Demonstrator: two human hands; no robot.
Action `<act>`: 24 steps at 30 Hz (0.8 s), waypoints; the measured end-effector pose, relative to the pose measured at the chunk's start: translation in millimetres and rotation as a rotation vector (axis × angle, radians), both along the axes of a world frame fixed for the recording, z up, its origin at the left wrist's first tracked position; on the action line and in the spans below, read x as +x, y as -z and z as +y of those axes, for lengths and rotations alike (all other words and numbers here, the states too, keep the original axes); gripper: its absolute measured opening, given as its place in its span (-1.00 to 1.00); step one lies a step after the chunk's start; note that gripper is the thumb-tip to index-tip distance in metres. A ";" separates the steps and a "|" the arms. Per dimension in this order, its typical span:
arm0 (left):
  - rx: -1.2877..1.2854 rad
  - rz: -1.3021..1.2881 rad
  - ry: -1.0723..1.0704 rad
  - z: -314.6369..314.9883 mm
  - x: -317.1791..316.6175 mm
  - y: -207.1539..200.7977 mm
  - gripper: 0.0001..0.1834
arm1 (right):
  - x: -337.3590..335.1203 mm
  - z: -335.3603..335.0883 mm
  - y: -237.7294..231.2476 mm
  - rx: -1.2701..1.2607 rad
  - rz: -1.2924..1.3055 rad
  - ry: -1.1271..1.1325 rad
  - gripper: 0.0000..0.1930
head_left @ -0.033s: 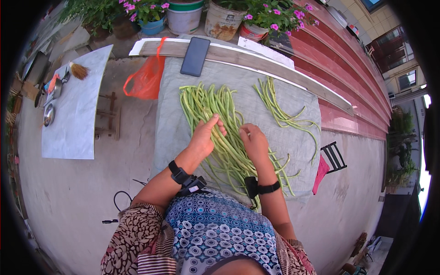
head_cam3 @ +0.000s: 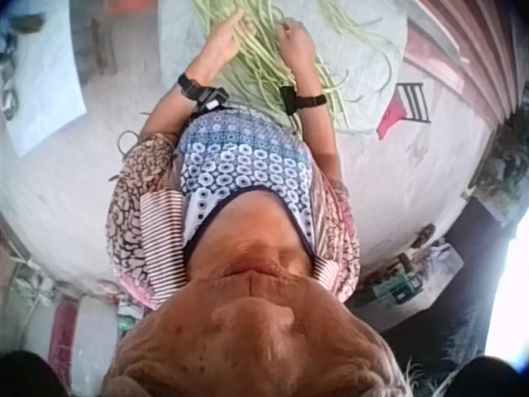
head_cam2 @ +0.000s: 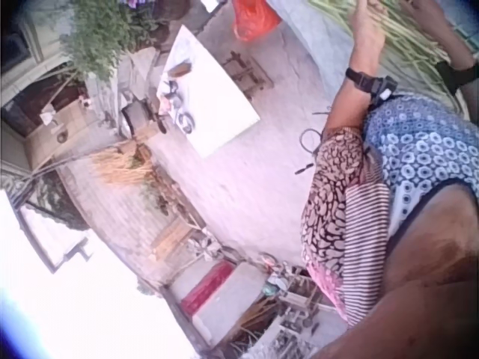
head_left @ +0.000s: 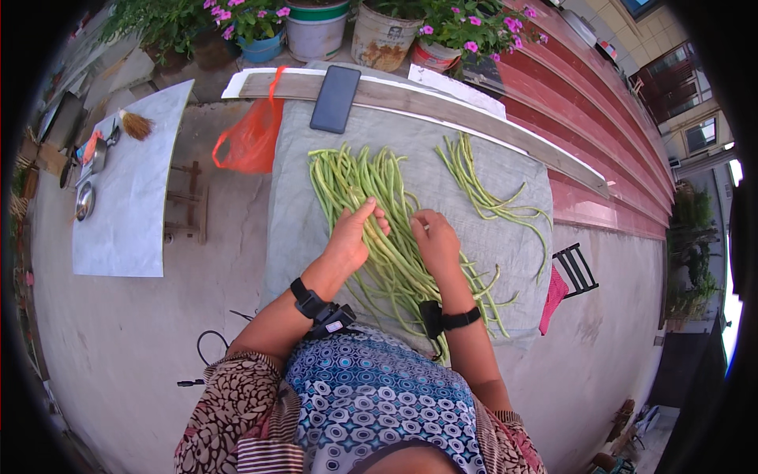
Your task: Sorting and aligning long green beans on a table.
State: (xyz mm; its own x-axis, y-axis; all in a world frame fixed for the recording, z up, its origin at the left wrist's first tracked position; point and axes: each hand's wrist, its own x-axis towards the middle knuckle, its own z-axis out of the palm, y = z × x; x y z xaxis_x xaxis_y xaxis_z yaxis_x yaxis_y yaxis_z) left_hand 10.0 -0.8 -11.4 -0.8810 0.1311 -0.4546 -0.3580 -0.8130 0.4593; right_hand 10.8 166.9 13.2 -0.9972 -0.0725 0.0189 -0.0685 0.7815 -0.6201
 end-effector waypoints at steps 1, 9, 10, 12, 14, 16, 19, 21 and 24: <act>0.015 -0.066 -0.007 0.4 0.8 -3.7 -0.83 | -7.8 -1.9 9.3 0.047 0.017 0.077 -0.82; 0.062 -0.029 0.055 -5.8 3.7 -3.4 -0.75 | -18.9 -4.9 34.4 -0.079 -0.040 0.160 -0.82; 0.050 -0.009 0.060 -6.1 3.0 -3.4 -0.75 | -16.9 -1.0 35.9 -0.257 -0.034 0.219 -0.83; 0.041 0.005 0.065 -8.0 2.0 -4.0 -0.75 | -8.0 3.9 32.3 -0.324 0.003 0.138 -0.83; 0.048 0.022 0.074 -7.9 -1.5 -3.7 -0.76 | 4.1 7.8 23.9 -0.388 0.043 0.067 -0.83; 0.056 0.056 0.066 -10.6 -3.4 -2.1 -0.76 | 17.0 7.4 9.9 -0.098 0.185 -0.189 -0.83; 0.068 0.106 0.062 -7.8 -6.6 -2.3 -0.75 | 26.3 7.0 3.2 -0.049 0.175 -0.201 -0.84; 0.071 0.112 0.065 -6.5 -5.0 -8.7 -0.75 | 29.9 6.0 -0.6 -0.038 0.173 -0.205 -0.84; 0.103 0.075 0.057 -6.3 -2.5 -14.2 -0.76 | 33.3 6.0 -0.7 -0.013 0.191 -0.261 -0.84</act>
State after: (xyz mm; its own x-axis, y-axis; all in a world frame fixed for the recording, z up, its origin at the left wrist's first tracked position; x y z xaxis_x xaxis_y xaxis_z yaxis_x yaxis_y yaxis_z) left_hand 7.5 -7.2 2.8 -0.9018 0.2245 -0.3692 -0.3726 -0.8367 0.4014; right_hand 44.1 172.9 13.9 -0.9231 -0.3242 0.2066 -0.3821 0.7142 -0.5865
